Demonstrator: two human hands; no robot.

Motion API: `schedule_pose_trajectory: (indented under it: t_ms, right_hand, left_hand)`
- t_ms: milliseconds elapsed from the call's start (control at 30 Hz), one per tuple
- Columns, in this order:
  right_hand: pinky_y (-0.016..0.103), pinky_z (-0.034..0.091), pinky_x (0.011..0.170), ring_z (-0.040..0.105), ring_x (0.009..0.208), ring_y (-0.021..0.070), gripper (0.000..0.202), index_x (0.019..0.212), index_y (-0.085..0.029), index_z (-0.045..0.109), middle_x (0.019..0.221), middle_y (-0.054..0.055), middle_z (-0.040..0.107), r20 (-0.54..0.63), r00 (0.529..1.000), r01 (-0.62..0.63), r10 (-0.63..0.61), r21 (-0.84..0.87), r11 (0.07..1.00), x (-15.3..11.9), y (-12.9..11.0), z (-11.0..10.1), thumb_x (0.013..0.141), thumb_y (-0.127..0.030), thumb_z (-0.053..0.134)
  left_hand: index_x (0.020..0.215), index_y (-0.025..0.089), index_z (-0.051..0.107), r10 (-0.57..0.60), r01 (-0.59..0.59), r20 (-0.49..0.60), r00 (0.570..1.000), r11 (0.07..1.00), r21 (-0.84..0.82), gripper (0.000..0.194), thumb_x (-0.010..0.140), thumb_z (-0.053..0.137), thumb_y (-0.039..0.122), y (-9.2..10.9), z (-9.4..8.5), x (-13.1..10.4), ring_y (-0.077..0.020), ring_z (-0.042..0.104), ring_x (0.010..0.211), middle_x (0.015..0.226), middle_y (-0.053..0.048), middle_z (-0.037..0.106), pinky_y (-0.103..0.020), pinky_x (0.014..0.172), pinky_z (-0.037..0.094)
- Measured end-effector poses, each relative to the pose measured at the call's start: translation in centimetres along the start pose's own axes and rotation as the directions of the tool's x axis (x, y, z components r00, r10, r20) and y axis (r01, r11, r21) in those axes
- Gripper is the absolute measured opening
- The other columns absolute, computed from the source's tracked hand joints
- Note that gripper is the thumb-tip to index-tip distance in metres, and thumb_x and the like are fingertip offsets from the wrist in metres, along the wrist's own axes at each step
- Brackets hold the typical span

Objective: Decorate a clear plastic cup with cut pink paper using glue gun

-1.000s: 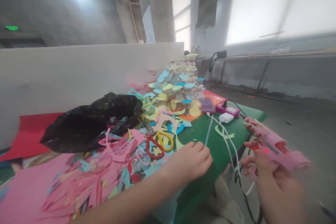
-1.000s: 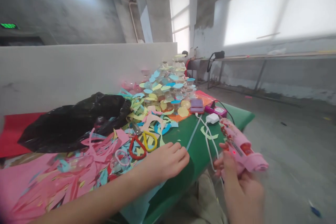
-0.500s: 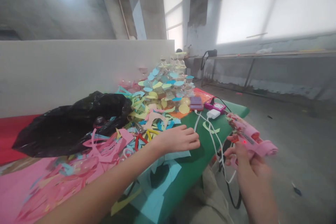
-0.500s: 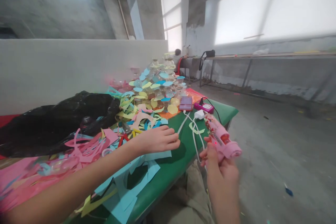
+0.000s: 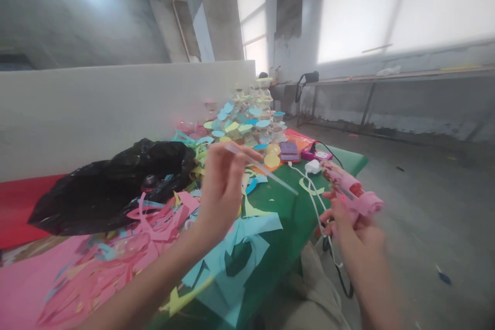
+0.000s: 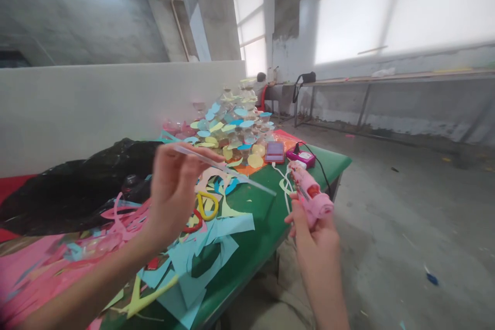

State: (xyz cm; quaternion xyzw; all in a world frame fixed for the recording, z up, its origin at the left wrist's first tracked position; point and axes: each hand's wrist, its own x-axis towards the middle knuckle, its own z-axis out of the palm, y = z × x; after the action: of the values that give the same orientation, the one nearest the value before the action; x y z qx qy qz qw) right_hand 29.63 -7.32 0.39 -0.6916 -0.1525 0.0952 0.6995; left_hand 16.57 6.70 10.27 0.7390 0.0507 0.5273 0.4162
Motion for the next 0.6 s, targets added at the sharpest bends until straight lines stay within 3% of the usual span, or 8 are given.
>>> schedule_pose_trajectory:
  t_ms: [67,133,200,300,367,433,533,600]
  right_hand:
    - [0.032,0.048,0.055,0.059,0.056,0.0204,0.048,0.100,-0.018,0.067,0.069,0.003,0.068,0.022,0.999,0.024,-0.023,-0.069,0.997,0.1,-0.7,0.8,0.080,-0.061,0.061]
    - [0.032,0.048,0.059,0.062,0.063,0.0220,0.044,0.104,-0.019,0.067,0.076,0.004,0.069,0.063,0.991,0.126,-0.118,-0.139,0.982,0.3,-1.5,1.8,0.084,-0.058,0.059]
    - [0.032,0.048,0.067,0.065,0.079,0.0235,0.037,0.108,-0.021,0.065,0.091,0.006,0.071,0.121,0.952,0.299,-0.280,-0.177,0.938,0.3,-2.6,3.0,0.089,-0.052,0.055]
    - [0.032,0.047,0.072,0.064,0.089,0.0236,0.028,0.110,-0.023,0.060,0.105,0.006,0.068,0.186,0.875,0.480,-0.447,-0.209,0.852,-0.2,-4.3,4.7,0.093,-0.043,0.051]
    - [0.031,0.046,0.067,0.064,0.083,0.0230,0.024,0.111,-0.023,0.057,0.102,0.005,0.068,0.222,0.841,0.537,-0.493,-0.234,0.811,-0.7,-5.1,5.7,0.093,-0.039,0.051]
    - [0.031,0.045,0.064,0.064,0.080,0.0233,0.024,0.113,-0.022,0.054,0.099,0.006,0.068,0.266,0.800,0.595,-0.538,-0.233,0.769,-1.2,-5.7,6.5,0.093,-0.035,0.052]
    - [0.033,0.048,0.067,0.065,0.087,0.0261,0.025,0.114,-0.020,0.052,0.103,0.009,0.067,0.326,0.722,0.681,-0.610,-0.176,0.711,-2.0,-6.0,7.7,0.090,-0.027,0.052]
    - [0.036,0.050,0.072,0.065,0.094,0.0277,0.028,0.117,-0.019,0.050,0.109,0.011,0.065,0.351,0.692,0.706,-0.631,-0.148,0.692,-2.4,-6.0,8.3,0.089,-0.021,0.052]
  left_hand:
    - [0.095,0.028,0.048,-0.022,0.007,-0.133,0.991,0.994,-0.107,0.004,0.097,0.052,0.028,2.5,-0.8,0.6,-0.0140,0.065,0.080,0.083,0.003,0.063,-0.034,0.082,0.056]
    - [0.091,0.027,0.053,-0.105,0.065,-0.197,0.975,0.978,-0.199,0.006,0.095,0.057,0.029,5.0,-1.7,1.0,-0.0095,0.057,0.059,0.072,0.005,0.058,-0.024,0.060,0.053]
    - [0.085,0.022,0.056,-0.219,0.149,-0.225,0.949,0.945,-0.293,0.009,0.091,0.062,0.026,7.3,-2.5,0.9,-0.0041,0.042,0.042,0.061,0.006,0.050,-0.015,0.039,0.038]
    - [0.083,0.021,0.058,-0.478,0.422,-0.134,0.868,0.853,-0.307,0.015,0.087,0.066,0.033,9.5,-3.2,-0.8,-0.0018,0.031,0.033,0.056,0.007,0.049,-0.013,0.027,0.024]
    - [0.087,0.025,0.059,-0.610,0.565,-0.066,0.790,0.765,-0.309,0.018,0.084,0.069,0.040,10.0,-3.4,-2.6,-0.0017,0.023,0.028,0.051,0.009,0.046,-0.013,0.023,0.017]
    - [0.089,0.027,0.058,-0.735,0.694,0.013,0.678,0.633,-0.343,0.025,0.082,0.069,0.048,9.8,-3.5,-4.6,-0.0012,0.016,0.027,0.047,0.011,0.043,-0.013,0.024,0.016]
    - [0.093,0.028,0.058,-0.881,0.854,0.145,0.451,0.378,-0.357,0.033,0.079,0.071,0.055,8.8,-3.2,-6.9,-0.0011,0.015,0.030,0.048,0.011,0.043,-0.013,0.027,0.019]
    - [0.088,0.025,0.058,-0.905,0.881,0.183,0.385,0.301,-0.365,0.038,0.077,0.071,0.058,7.9,-2.9,-7.7,-0.0010,0.017,0.032,0.050,0.010,0.042,-0.013,0.028,0.020]
